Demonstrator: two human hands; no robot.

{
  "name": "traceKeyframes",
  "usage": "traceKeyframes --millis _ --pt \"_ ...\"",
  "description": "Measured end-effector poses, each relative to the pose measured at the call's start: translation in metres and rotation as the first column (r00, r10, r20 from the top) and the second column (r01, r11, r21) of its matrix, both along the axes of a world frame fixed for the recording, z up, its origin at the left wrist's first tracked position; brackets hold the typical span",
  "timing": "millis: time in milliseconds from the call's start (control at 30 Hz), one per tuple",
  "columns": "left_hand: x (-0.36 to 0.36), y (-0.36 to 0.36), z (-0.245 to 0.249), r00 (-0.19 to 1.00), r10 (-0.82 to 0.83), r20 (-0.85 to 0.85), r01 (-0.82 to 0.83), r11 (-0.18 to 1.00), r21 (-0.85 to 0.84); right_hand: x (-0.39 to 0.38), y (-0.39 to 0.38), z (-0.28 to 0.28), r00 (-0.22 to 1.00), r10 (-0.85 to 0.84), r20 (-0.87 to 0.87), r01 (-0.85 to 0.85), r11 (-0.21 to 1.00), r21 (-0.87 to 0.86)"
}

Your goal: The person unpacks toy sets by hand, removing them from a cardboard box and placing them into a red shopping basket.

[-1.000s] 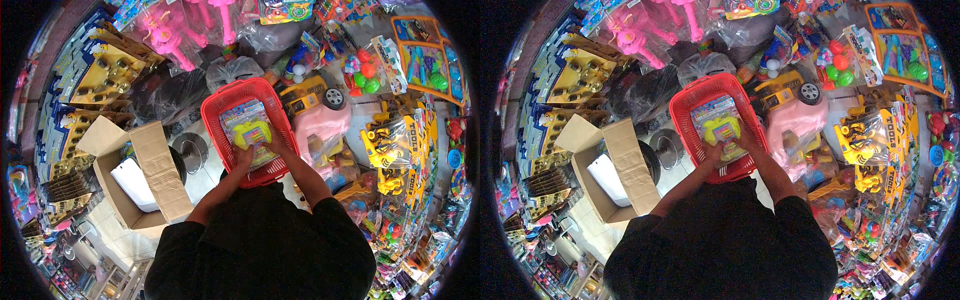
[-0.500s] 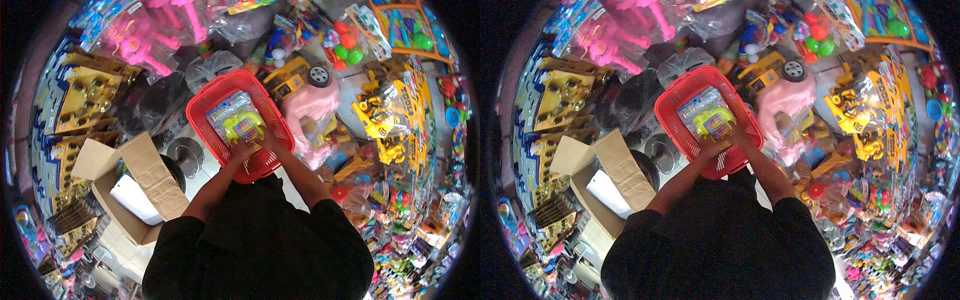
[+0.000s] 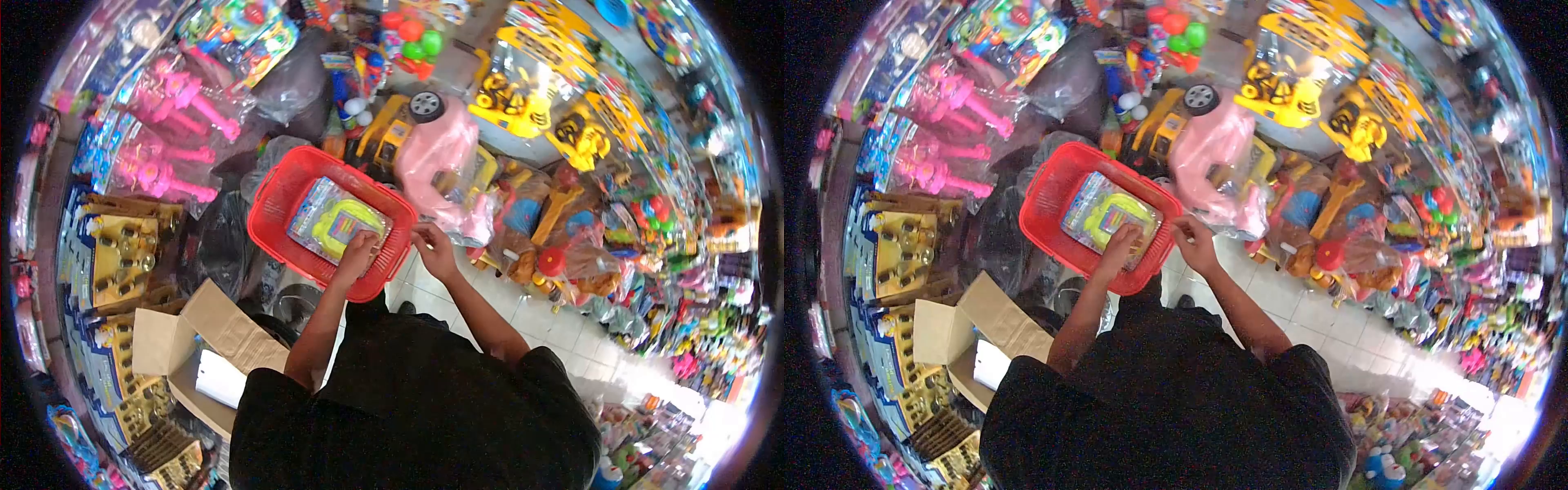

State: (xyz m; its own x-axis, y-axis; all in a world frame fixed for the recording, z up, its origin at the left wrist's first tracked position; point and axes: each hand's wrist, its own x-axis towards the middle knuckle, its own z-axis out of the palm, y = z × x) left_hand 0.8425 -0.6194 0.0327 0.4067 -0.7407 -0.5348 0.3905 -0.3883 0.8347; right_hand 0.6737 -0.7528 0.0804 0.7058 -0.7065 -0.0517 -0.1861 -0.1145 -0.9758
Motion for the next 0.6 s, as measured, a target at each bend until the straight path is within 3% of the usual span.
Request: traceKeyframes --millis 100,167,200,233,300,367,400,433,500,533,600 --pt "-0.055 -0.005 0.019 0.968 -0.099 0.231 0.128 0.985 -0.112 -0.093 0.032 -0.036 0.985 -0.166 -0.049 0.169 0.983 0.068" --pt "-0.093 -0.002 0.017 0.952 -0.071 0.299 0.147 0.959 -0.241 -0.149 0.059 -0.075 0.966 -0.104 -0.239 0.094 0.994 -0.053" --pt "-0.115 0.002 0.016 0.934 -0.061 0.353 0.165 0.948 -0.273 -0.176 0.077 -0.096 0.928 -0.026 -0.371 0.044 0.998 0.04" --pt "-0.133 0.008 0.012 0.914 -0.134 0.382 0.239 0.94 -0.243 -0.203 0.097 -0.115 0.87 0.066 -0.488 0.004 0.99 0.142" --pt "-0.169 0.024 -0.006 0.861 -0.267 0.432 0.369 0.914 -0.17 -0.258 0.137 -0.139 0.794 0.35 -0.497 -0.23 0.93 0.289" --pt "-0.2 0.059 -0.064 0.803 -0.343 0.488 0.423 0.904 -0.062 -0.29 0.157 -0.143 0.738 0.479 -0.474 -0.117 0.784 0.61" --pt "-0.205 0.085 -0.101 0.69 -0.477 0.545 0.549 0.835 0.037 -0.302 0.163 -0.145 0.716 0.54 -0.442 -0.054 0.675 0.736" --pt "-0.205 0.111 -0.124 0.556 -0.59 0.585 0.649 0.748 0.137 -0.314 0.169 -0.153 0.723 0.515 -0.46 -0.08 0.725 0.684" --pt "-0.198 0.156 -0.124 0.378 -0.702 0.603 0.715 0.636 0.292 -0.338 0.186 -0.187 0.739 0.457 -0.495 -0.127 0.815 0.565" --pt "-0.202 0.159 -0.117 0.477 -0.662 0.578 0.655 0.706 0.268 -0.348 0.193 -0.209 0.775 0.464 -0.429 -0.099 0.76 0.642" --pt "-0.21 0.159 -0.096 0.645 -0.564 0.516 0.529 0.817 0.231 -0.353 0.197 -0.198 0.759 0.429 -0.489 -0.104 0.822 0.559"
